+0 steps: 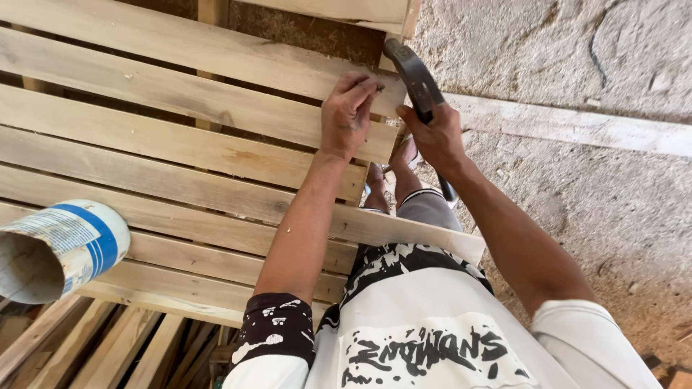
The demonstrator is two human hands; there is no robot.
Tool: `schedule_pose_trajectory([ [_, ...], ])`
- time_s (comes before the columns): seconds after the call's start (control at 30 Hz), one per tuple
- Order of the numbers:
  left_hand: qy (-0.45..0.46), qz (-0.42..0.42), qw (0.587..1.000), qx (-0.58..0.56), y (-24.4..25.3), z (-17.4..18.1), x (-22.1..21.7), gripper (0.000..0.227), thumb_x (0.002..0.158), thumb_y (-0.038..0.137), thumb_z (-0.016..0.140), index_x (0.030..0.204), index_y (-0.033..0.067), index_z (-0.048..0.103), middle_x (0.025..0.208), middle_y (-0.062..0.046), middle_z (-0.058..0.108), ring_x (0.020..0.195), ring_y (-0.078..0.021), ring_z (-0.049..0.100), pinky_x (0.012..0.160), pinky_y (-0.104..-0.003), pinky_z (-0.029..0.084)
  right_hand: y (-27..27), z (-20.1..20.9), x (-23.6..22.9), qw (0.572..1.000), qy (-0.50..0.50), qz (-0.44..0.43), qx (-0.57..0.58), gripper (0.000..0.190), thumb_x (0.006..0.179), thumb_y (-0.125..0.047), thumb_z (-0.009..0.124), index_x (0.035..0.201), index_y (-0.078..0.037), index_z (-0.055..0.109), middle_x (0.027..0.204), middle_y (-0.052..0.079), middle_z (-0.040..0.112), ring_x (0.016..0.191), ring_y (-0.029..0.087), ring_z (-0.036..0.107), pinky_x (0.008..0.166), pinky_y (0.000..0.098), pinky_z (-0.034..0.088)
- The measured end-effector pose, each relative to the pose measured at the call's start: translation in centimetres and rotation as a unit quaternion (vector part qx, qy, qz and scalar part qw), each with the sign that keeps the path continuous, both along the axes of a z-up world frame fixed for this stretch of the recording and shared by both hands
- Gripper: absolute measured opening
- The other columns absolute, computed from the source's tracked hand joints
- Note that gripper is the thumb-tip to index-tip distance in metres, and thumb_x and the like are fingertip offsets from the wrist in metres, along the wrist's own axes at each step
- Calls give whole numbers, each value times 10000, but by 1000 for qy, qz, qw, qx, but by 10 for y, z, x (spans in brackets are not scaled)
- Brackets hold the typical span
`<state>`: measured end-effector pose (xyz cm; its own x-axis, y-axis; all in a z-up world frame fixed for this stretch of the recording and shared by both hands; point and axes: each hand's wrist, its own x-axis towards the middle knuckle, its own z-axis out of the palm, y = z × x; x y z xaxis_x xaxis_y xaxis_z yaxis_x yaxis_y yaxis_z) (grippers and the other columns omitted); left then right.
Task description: The person uses a hammer to drive nails into wooden planks, securing them to a larger wooden frame. They repeatedly pick up nails from a nearby container and hammer them into place while working on the structure.
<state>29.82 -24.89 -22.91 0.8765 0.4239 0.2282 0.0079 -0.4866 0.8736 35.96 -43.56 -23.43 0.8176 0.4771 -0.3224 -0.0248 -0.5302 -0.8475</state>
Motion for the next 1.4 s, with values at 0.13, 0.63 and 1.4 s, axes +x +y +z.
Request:
schedule_pose_trajectory([
  [0.13, 9, -19, 998, -54, -2, 0, -10, 153, 976, -61, 671, 1075, 43, 725, 1076, -65, 682, 935, -221, 742, 809, -321, 628, -24, 54, 4, 996, -42, 82, 11, 210, 1131, -212, 505, 1139, -3, 518, 771, 72, 597, 530, 149, 539, 417, 337, 485],
  [0.63, 17, -14, 999, 28, -1, 2, -9, 140, 942, 2, 707, 1043, 91, 749, 1070, -50, 685, 901, -246, 734, 761, -363, 604, -16, 125, -11, 973, -36, 169, -155, 337, 1109, -311, 388, 1247, -13, 467, 699, 137, 597, 406, 203, 518, 368, 361, 445],
  [1.4, 66, -48, 996, -23, 2, 8, -9, 104, 947, -12, 735, 1026, 55, 741, 1034, -105, 678, 863, -259, 714, 730, -366, 583, -37, 78, -16, 995, -42, 78, -37, 305, 1115, -212, 578, 1307, 3, 477, 814, 126, 678, 562, 233, 663, 464, 359, 527],
])
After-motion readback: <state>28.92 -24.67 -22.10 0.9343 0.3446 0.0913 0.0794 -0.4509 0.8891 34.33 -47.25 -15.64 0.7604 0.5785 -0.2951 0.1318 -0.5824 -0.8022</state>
